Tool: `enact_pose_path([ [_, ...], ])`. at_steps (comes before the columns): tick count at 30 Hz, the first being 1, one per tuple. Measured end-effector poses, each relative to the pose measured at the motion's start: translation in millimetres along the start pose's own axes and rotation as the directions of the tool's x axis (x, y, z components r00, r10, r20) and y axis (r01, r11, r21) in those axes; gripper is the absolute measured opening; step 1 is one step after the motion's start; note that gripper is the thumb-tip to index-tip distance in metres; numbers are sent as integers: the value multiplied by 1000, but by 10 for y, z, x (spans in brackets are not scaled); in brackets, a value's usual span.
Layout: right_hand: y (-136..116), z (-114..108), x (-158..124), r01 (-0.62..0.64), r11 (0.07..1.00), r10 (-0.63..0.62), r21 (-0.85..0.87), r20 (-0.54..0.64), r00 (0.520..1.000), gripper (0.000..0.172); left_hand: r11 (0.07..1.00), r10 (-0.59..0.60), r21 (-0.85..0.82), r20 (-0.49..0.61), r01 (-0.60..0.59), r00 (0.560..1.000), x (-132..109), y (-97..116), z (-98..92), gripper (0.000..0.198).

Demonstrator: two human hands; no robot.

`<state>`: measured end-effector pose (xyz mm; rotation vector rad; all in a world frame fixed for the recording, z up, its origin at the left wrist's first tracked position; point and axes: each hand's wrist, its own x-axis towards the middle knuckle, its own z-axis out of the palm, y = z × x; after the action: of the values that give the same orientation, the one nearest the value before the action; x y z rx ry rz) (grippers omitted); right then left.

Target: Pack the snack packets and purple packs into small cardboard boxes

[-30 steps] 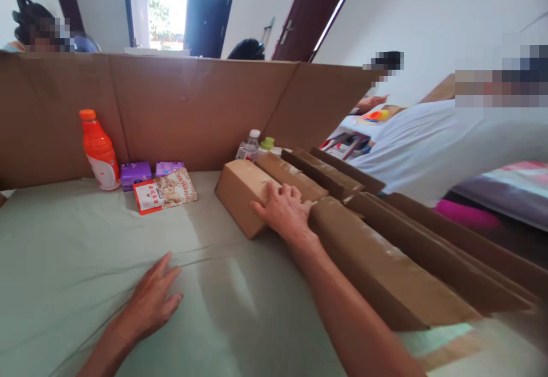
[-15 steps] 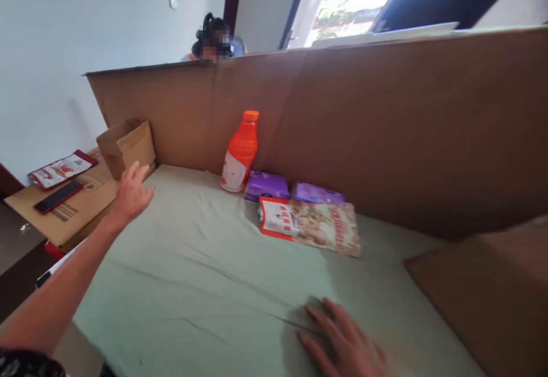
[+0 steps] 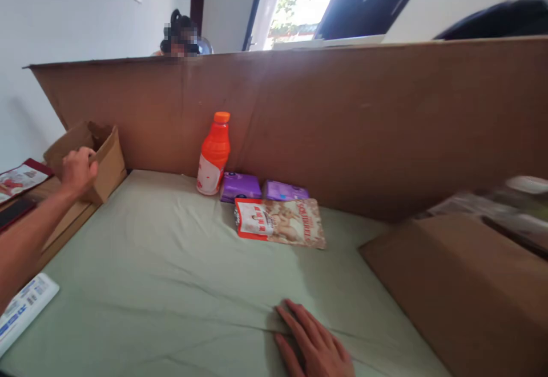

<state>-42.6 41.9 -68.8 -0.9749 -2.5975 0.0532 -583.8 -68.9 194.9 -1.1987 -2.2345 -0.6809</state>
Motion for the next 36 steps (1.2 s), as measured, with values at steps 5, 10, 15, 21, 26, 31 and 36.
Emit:
enact_pose_path([
  [5, -135, -31, 67, -100, 978, 121, 182, -103, 987, 39, 967, 233, -114, 33, -228, 972, -838, 515, -258, 15],
  [10, -91, -146, 80, -323, 729, 416, 604, -16, 909, 55, 765, 571, -369, 11, -527, 821, -1700, 1244, -612, 14],
  [15, -200, -520, 21, -352, 288, 532, 890, 157, 832, 66, 619, 700, -563, 82, -547, 709, -2196, 1722, -896, 27],
  [21, -434, -775, -63, -362, 172, 397, 916, 272, 876, 63, 619, 689, -515, -8, -593, 725, -2400, 1727, -964, 36],
  [26, -601, -909, -68, -381, 222, 348, 898, 292, 891, 61, 713, 359, -631, -45, -305, 932, -2504, 1583, -662, 92],
  [31, -361, -1040, 53, -290, 552, 195, 782, 217, 956, 50, 496, 35, -868, 50, 26, 998, -2775, 1576, -319, 97],
  [36, 356, -1018, 938, -126, 964, 132, 236, -8, 991, 40, 392, -221, -880, 194, 269, 956, -3078, 1560, -88, 95],
])
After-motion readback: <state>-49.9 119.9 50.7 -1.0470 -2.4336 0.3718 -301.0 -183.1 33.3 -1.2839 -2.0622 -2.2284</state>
